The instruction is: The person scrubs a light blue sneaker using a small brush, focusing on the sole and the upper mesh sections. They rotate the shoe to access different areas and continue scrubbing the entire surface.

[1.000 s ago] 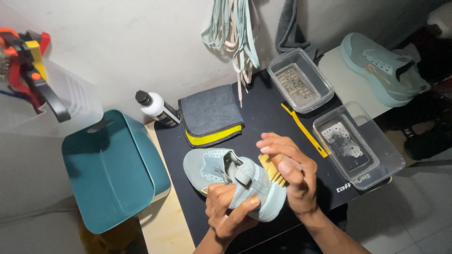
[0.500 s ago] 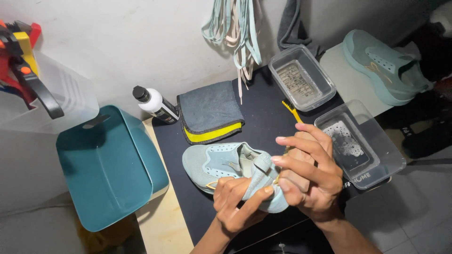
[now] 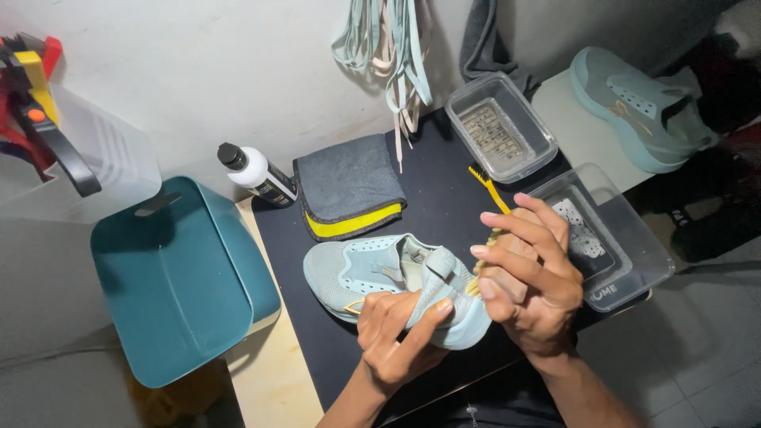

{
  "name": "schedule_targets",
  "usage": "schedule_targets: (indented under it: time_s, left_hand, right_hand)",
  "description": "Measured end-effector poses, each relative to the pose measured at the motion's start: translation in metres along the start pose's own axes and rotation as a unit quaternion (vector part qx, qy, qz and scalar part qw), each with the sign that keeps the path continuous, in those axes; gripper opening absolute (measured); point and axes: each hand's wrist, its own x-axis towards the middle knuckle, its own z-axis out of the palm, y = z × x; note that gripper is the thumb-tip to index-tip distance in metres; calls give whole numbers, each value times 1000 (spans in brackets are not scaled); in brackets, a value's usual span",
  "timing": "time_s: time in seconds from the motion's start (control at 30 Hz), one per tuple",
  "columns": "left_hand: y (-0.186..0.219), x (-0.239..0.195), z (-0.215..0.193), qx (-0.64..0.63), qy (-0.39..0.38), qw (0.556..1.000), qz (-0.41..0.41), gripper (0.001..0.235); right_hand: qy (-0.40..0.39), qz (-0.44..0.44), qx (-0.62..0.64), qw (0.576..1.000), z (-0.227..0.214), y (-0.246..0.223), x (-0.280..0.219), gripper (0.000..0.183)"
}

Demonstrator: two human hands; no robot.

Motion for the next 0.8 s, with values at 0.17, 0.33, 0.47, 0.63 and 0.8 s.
schedule_targets:
  time_s: [0.17,0.33,0.47,0.63,0.8]
  left_hand:
    - [5,3,1,15,-25,999,-15,19]
    - [1,0,2,7,-11,1000,-25,26]
    - [3,-2,-2,4,-15,1000,-9,28]
    - [2,-1,-1,3,-20,1000,-15,29]
    - [4,-1,1,10,-17,1000,-19,22]
  right_hand:
    - [-56,-102,-53,992,-2,-45,-19,29]
    - [-97,-217,-128,963,-5,-34,-22,35]
    - [-14,-79,-35,996,-2,-11,-5,22]
    - [-26,-28,-21,999,-5,-38,-24,17]
    - [-29,-227,-104,968,-2,-29,-36,21]
